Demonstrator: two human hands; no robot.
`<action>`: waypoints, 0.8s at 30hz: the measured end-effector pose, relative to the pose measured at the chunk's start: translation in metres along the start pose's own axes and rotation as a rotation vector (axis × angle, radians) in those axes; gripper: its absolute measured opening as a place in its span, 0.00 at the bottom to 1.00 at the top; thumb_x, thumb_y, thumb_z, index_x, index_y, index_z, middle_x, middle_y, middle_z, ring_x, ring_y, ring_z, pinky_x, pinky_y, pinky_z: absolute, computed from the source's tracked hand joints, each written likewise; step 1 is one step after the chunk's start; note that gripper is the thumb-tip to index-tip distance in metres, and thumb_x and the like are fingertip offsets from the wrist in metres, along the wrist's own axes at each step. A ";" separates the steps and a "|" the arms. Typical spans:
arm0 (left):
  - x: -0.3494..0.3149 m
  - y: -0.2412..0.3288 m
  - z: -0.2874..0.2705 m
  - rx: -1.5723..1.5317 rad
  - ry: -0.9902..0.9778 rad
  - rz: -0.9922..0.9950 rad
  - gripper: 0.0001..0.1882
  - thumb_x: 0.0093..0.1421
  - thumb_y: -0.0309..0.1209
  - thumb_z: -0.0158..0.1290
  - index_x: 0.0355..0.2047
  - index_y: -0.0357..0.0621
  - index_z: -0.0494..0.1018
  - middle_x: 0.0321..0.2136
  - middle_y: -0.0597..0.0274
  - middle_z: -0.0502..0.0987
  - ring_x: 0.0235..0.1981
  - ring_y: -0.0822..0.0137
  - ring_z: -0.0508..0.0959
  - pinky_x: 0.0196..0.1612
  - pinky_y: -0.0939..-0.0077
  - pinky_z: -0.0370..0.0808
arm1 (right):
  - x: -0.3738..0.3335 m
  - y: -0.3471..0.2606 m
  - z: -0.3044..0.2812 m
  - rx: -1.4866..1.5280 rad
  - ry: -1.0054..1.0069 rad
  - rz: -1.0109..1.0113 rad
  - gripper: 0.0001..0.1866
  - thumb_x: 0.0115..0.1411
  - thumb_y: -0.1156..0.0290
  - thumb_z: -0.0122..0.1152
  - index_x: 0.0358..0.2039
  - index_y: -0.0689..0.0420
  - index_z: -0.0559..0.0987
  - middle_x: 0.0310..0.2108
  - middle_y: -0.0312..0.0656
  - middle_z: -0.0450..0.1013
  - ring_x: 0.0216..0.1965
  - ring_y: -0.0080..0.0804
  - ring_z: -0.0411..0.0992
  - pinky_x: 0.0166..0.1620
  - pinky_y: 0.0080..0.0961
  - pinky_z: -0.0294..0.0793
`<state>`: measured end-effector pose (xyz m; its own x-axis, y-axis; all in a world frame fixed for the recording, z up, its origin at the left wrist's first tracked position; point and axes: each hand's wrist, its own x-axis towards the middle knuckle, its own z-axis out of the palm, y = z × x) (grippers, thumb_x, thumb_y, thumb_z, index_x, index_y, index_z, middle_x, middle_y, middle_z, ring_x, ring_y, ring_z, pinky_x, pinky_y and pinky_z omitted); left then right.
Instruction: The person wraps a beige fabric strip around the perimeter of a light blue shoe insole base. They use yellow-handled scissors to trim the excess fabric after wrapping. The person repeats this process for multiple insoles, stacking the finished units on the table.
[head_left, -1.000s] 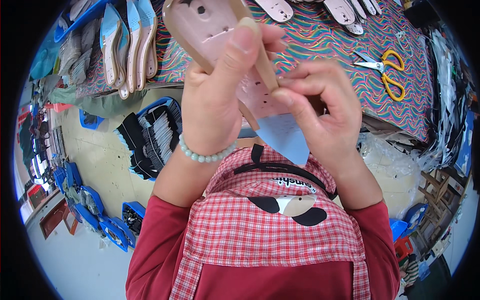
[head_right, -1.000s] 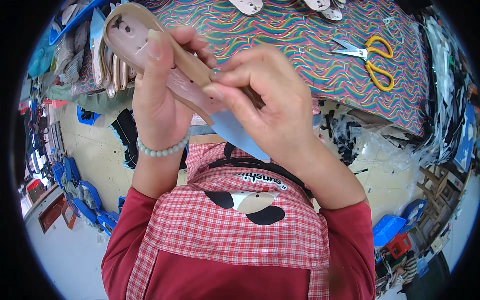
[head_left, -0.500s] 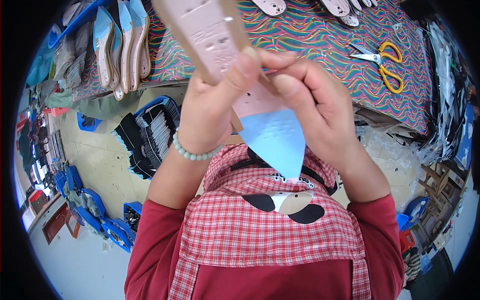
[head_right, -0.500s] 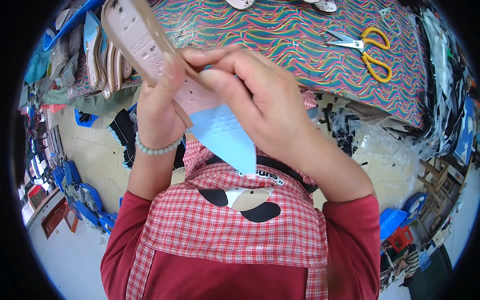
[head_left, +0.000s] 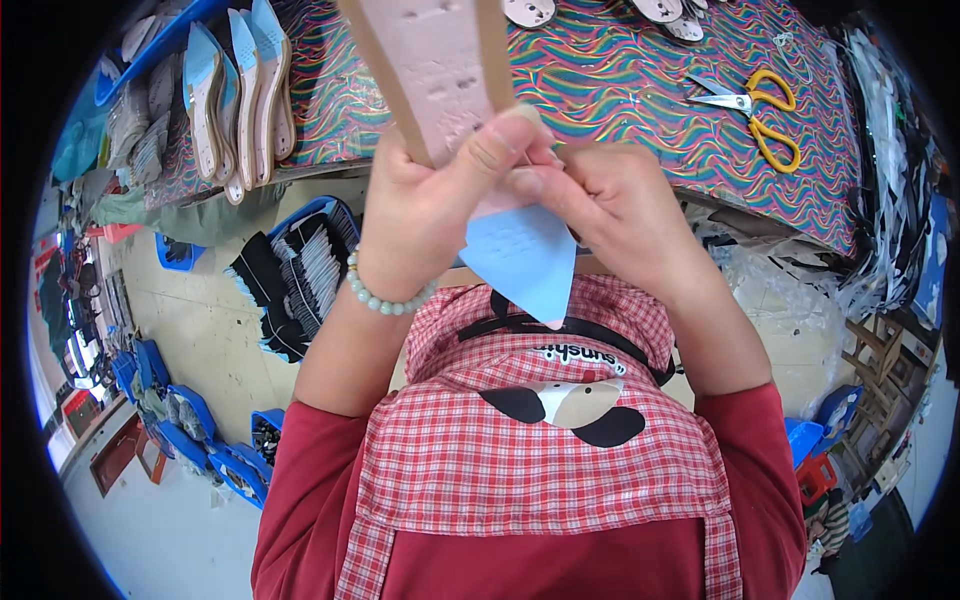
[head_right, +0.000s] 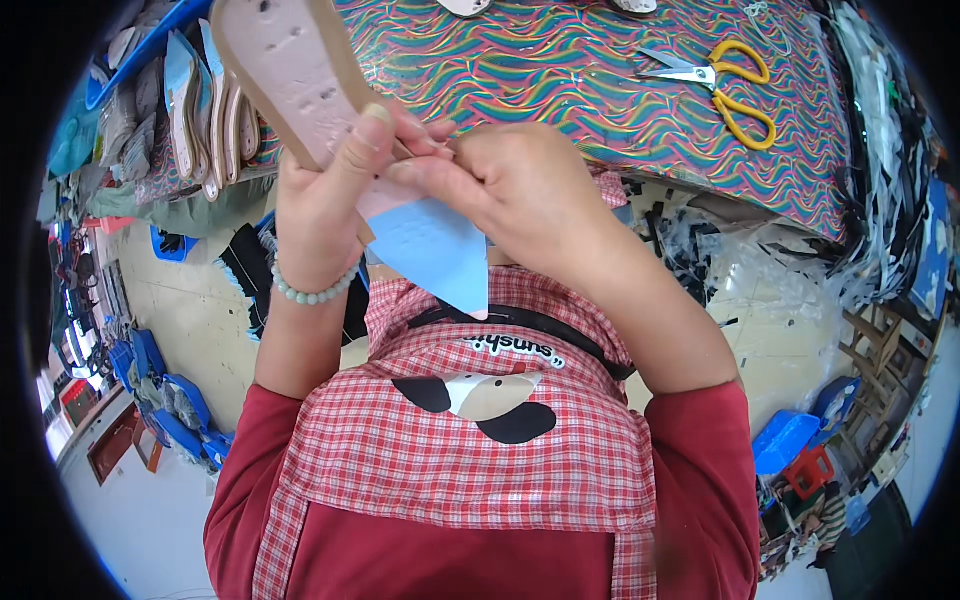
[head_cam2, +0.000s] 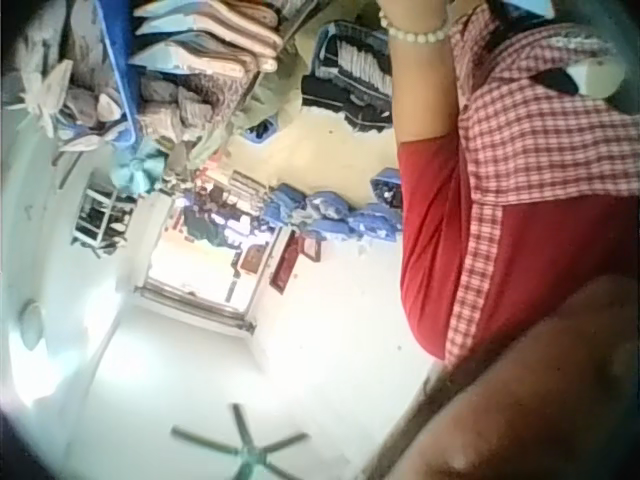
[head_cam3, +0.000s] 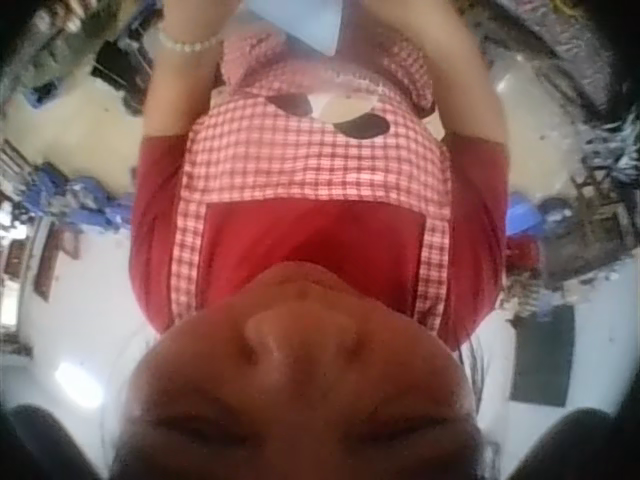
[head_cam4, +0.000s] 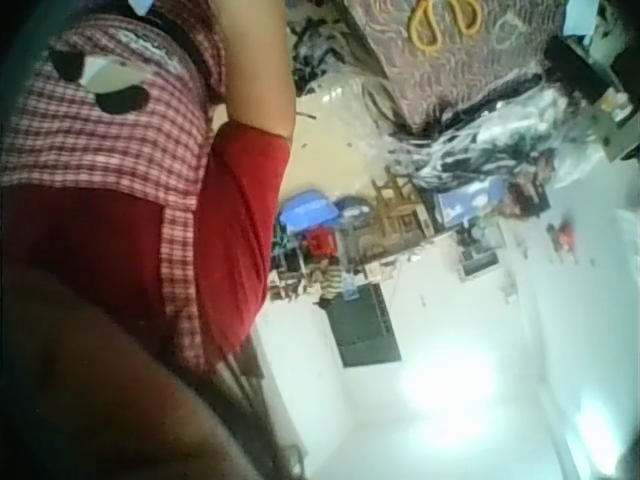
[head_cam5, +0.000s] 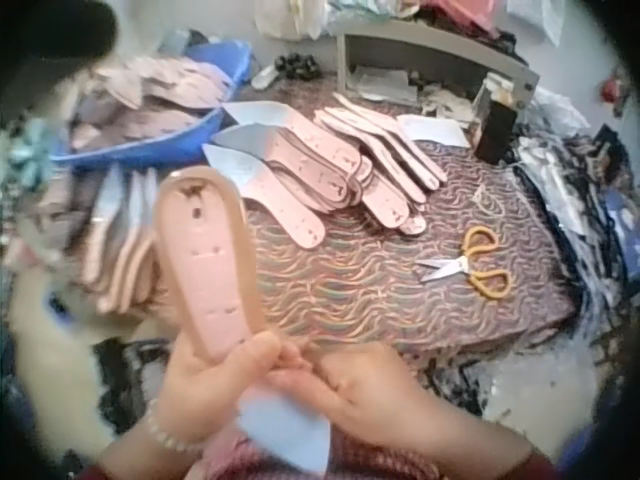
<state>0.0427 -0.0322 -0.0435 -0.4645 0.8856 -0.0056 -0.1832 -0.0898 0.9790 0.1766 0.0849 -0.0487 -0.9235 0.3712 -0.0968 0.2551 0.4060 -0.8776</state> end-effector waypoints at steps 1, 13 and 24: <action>0.000 -0.001 -0.004 0.023 -0.018 0.007 0.15 0.65 0.34 0.49 0.38 0.30 0.70 0.29 0.52 0.77 0.35 0.61 0.80 0.43 0.63 0.78 | 0.002 0.005 0.005 -0.030 0.008 -0.042 0.17 0.64 0.62 0.52 0.27 0.63 0.75 0.20 0.49 0.68 0.21 0.44 0.69 0.26 0.37 0.66; -0.003 0.012 -0.053 -0.157 -0.237 -0.371 0.20 0.61 0.34 0.50 0.49 0.31 0.69 0.44 0.48 0.76 0.45 0.57 0.78 0.50 0.65 0.73 | -0.024 -0.002 0.026 -0.054 -0.071 -0.053 0.14 0.62 0.63 0.54 0.40 0.61 0.75 0.34 0.50 0.74 0.37 0.49 0.73 0.39 0.38 0.73; 0.001 0.073 -0.114 -1.099 -0.048 0.007 0.16 0.64 0.30 0.46 0.48 0.31 0.65 0.43 0.48 0.71 0.28 0.67 0.66 0.32 0.73 0.76 | -0.055 0.176 -0.186 -1.029 0.284 0.074 0.36 0.49 0.84 0.50 0.62 0.55 0.61 0.57 0.50 0.64 0.58 0.46 0.63 0.58 0.31 0.65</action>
<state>-0.0696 -0.0893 0.0047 -0.4385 0.8982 0.0308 -0.8633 -0.4305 0.2633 0.3256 0.2918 -0.1106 -0.8288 0.5512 0.0960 0.5498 0.8342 -0.0427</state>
